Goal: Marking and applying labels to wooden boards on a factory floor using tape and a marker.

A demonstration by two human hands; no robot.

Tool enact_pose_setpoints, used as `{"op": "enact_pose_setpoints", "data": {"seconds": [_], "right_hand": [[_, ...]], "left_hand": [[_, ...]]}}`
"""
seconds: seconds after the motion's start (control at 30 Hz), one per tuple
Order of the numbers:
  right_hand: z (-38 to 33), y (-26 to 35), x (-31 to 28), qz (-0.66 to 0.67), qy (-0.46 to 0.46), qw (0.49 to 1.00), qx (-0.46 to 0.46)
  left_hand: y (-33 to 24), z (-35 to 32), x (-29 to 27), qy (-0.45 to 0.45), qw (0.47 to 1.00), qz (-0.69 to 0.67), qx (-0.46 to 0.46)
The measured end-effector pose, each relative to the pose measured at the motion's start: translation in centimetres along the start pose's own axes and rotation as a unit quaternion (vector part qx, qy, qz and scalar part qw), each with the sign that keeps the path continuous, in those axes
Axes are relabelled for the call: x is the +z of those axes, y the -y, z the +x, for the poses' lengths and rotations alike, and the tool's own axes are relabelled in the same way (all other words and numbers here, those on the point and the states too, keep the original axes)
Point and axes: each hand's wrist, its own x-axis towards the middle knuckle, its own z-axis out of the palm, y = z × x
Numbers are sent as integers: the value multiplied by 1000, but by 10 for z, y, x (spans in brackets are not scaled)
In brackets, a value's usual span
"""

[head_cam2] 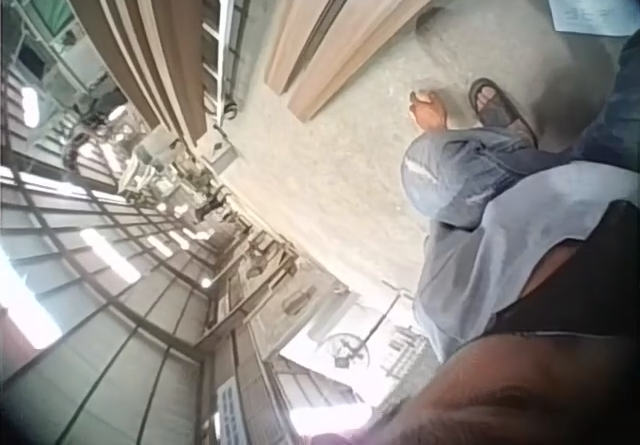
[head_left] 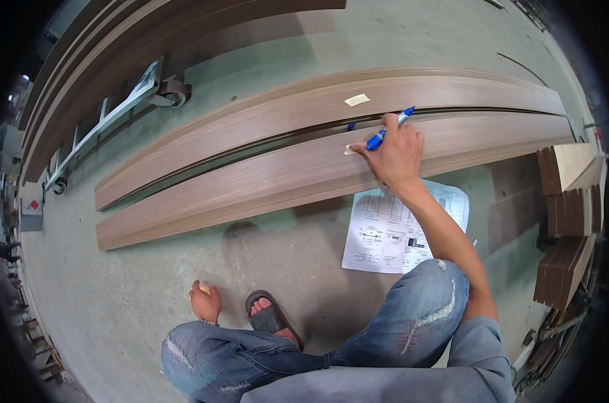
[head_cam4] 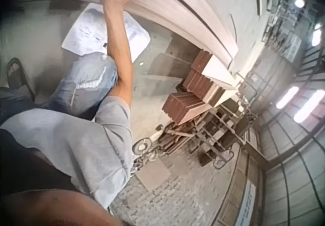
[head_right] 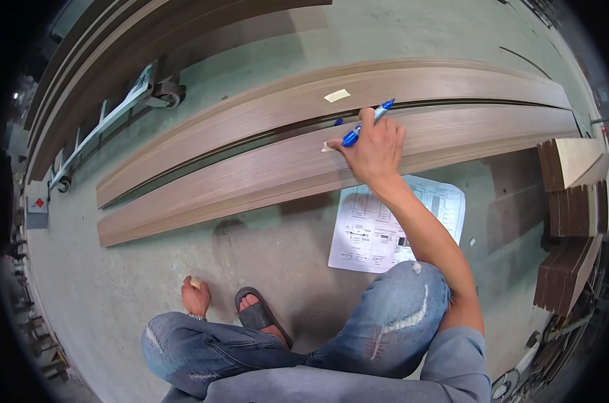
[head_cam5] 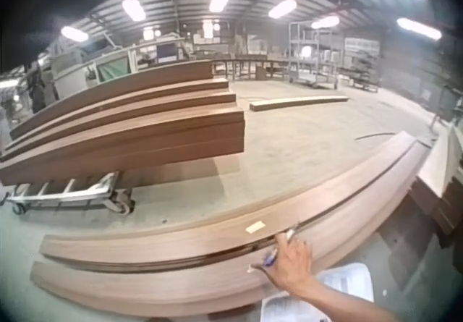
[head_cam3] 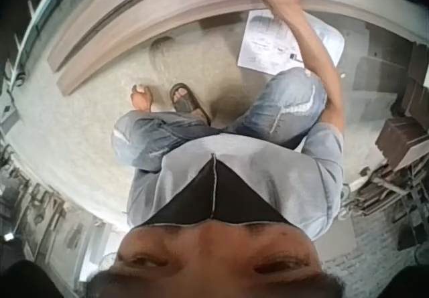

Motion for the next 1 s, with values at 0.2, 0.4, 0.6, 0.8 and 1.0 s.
{"op": "enact_pose_setpoints", "data": {"seconds": [0.2, 0.4, 0.6, 0.8, 1.0], "right_hand": [[1, 10, 8, -6, -30, 996, -81], [-4, -25, -16, -47, -34, 998, -12], [-2, -41, -19, 31, -105, 994, -2], [-1, 0, -49, 578, -66, 813, 12], [-9, -17, -4, 594, -57, 780, 187]], "left_hand": [[-15, 3, -5, 8, 999, 38, -13], [3, 32, -48, -12, 997, 69, 19], [-71, 106, -166, -17, 976, -24, 218], [-286, 81, -226, -40, 768, -64, 636], [-416, 41, -115, 43, 655, -33, 754]]}}
